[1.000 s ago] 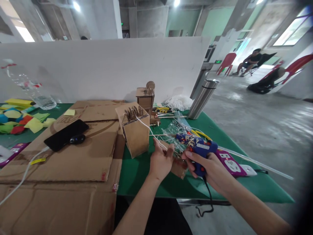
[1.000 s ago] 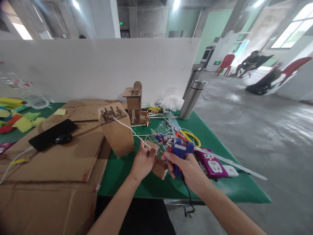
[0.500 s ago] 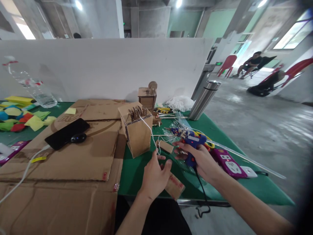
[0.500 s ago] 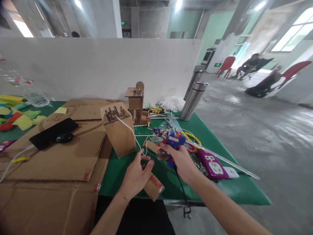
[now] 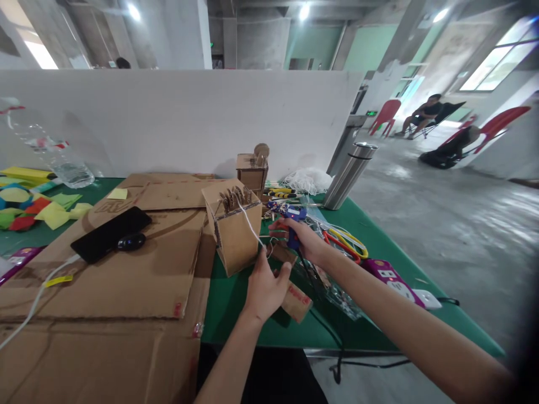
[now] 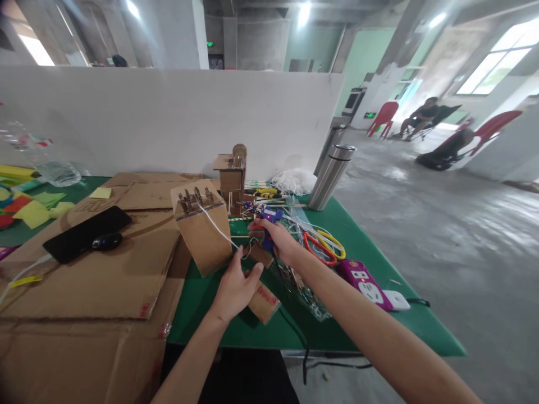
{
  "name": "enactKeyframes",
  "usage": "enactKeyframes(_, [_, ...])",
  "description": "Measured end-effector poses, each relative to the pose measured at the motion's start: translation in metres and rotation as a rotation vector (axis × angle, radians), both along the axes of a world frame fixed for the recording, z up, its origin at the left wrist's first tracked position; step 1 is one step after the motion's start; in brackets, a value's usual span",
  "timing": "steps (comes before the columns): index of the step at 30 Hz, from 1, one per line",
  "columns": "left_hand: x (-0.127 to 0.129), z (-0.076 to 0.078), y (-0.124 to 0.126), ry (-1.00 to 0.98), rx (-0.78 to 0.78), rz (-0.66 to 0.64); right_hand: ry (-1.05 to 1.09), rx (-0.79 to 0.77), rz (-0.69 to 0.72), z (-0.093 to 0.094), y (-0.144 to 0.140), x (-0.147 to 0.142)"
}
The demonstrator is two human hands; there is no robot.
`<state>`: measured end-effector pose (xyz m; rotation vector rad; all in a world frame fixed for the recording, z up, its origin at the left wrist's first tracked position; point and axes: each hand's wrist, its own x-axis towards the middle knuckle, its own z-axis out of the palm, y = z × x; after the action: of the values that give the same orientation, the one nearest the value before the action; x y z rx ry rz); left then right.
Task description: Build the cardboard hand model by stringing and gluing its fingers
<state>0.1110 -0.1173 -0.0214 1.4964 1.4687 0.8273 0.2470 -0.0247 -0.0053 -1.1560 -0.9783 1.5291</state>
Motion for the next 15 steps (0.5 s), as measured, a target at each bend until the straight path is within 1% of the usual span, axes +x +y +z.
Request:
enactKeyframes(6, [-0.002, -0.003, -0.001, -0.019, 0.026, -0.008, -0.117, 0.130, -0.063, -0.016, 0.011, 0.011])
enactKeyframes(11, [-0.003, -0.004, -0.004, -0.022, 0.046, -0.023, -0.226, 0.162, -0.140, -0.018, 0.017, 0.021])
enactKeyframes(15, [-0.002, -0.003, -0.007, 0.006, 0.066, -0.002, -0.263, 0.162, -0.187, -0.020, 0.022, 0.026])
